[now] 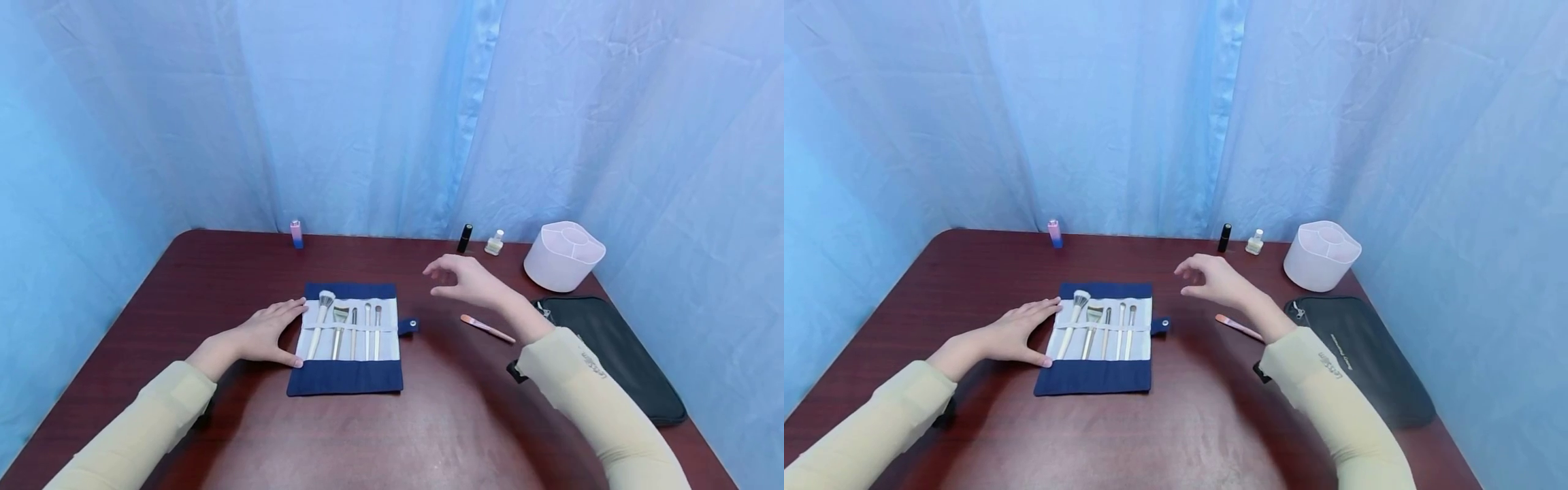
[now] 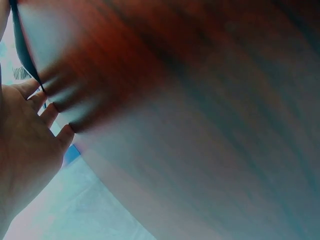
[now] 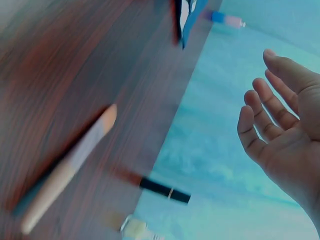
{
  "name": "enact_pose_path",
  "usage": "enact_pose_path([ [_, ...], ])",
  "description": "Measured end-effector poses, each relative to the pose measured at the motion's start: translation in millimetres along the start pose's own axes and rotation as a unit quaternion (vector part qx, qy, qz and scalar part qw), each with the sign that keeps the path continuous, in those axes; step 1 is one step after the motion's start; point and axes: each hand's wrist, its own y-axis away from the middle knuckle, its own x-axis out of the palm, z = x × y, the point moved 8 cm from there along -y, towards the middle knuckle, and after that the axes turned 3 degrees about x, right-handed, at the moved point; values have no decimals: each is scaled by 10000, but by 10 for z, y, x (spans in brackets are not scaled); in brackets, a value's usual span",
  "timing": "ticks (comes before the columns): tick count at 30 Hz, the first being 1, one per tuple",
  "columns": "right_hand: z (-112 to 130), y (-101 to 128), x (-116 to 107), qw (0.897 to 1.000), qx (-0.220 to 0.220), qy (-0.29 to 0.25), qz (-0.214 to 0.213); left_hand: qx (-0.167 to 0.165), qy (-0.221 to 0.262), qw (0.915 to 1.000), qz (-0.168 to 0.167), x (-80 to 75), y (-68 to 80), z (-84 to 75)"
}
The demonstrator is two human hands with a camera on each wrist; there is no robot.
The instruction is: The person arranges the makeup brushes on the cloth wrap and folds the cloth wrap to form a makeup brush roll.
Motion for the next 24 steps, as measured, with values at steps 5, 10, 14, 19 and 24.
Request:
enact_pose_path([
  [5,-189,203,-52,9995,-54,302,-47,4,-3,10000,-20,-15,5,-7],
  [10,-426,412,5,9984,87,522,199,33,-31,10000,-55,-18,-2,-16],
  [14,-624,544,99,9965,258,613,501,7,-46,10000,-45,-7,-11,-4],
  [19,-832,648,206,9935,499,712,738,4,-47,10000,-5,4,-16,1],
  [24,-938,688,296,9932,600,524,854,-2,-21,10000,-6,8,-16,-1],
])
